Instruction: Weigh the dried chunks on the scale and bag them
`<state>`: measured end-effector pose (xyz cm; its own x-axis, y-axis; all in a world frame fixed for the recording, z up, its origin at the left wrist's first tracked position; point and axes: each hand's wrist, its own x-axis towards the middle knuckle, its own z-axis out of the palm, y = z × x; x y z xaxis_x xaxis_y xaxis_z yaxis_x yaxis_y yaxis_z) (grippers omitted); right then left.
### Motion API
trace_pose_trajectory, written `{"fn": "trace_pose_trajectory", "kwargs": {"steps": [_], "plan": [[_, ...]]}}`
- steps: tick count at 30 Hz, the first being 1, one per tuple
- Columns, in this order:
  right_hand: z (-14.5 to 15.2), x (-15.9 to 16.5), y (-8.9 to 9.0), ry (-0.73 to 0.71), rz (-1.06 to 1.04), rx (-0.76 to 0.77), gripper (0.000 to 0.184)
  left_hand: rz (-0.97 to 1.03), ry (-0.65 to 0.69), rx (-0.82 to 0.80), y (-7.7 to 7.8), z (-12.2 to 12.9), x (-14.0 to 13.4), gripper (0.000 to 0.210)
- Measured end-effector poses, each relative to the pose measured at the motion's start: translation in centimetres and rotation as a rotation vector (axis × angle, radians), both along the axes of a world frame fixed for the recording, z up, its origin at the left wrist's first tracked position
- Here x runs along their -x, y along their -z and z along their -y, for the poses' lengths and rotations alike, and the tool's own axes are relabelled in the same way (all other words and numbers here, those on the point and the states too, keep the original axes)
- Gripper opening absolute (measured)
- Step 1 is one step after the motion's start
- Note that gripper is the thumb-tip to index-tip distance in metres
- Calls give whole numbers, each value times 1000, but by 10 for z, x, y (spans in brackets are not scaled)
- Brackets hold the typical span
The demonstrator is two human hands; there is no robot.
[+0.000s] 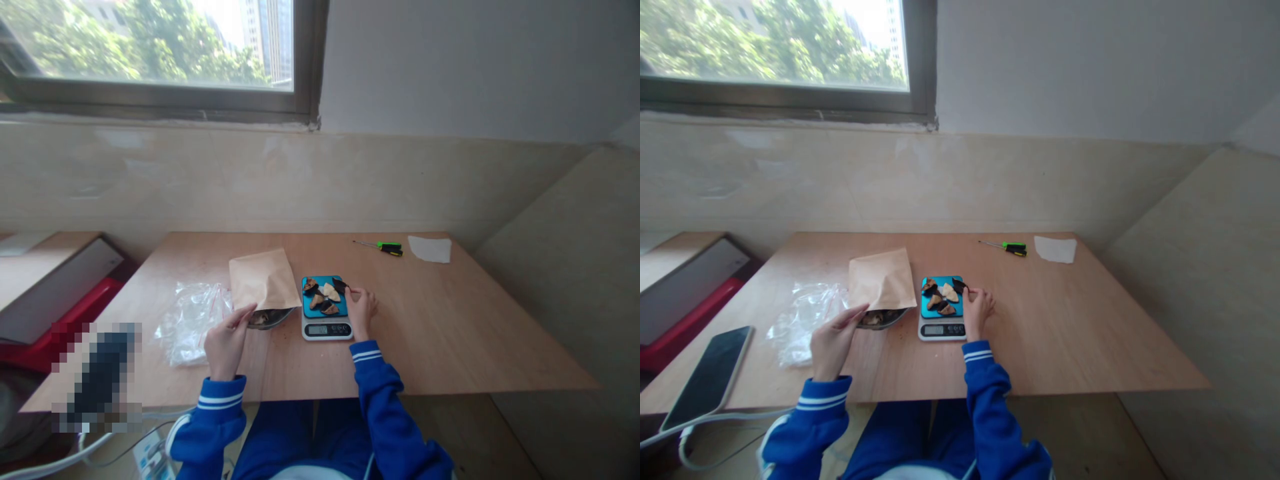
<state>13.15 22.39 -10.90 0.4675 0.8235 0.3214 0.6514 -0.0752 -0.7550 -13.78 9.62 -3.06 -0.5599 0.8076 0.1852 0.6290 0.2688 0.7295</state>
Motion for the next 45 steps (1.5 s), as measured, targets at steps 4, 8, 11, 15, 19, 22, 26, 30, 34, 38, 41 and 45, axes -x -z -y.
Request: {"fn": "trace_pose_trajectory", "kwargs": {"steps": [4,8,11,15,19,22,26,30,34,38,41,45], "plan": [[-4,5,1,7,10,13,29,5,-1,0,1,0,1,20],[-2,-1,-3,-12,1,-7,25,36,7,3,3,2,2,21],[8,-10,-4,-54,-8,-28,21,39,8,2,4,2,3,21],[23,-22,-2,-101,-34,-35,22,32,24,-4,7,-2,5,22],[34,-31,-2,-104,-75,-40,25,-10,37,54,14,-11,9,22],[37,-36,-4,-103,-103,-48,27,-47,11,92,20,-17,13,22],[38,-40,-6,-118,-130,-58,28,-55,-7,98,26,-21,16,22],[40,-38,-7,-181,-147,-55,28,-45,23,96,34,-21,20,26],[42,-32,-7,-252,-150,-47,29,-2,162,40,46,-17,27,31],[45,-27,-9,-313,-141,-46,29,16,274,-41,55,-7,32,39],[47,-25,-11,-350,-133,-46,29,-24,218,-89,54,3,36,42],[50,-22,-17,-393,-126,-49,29,-161,101,-154,54,13,47,41]]}}
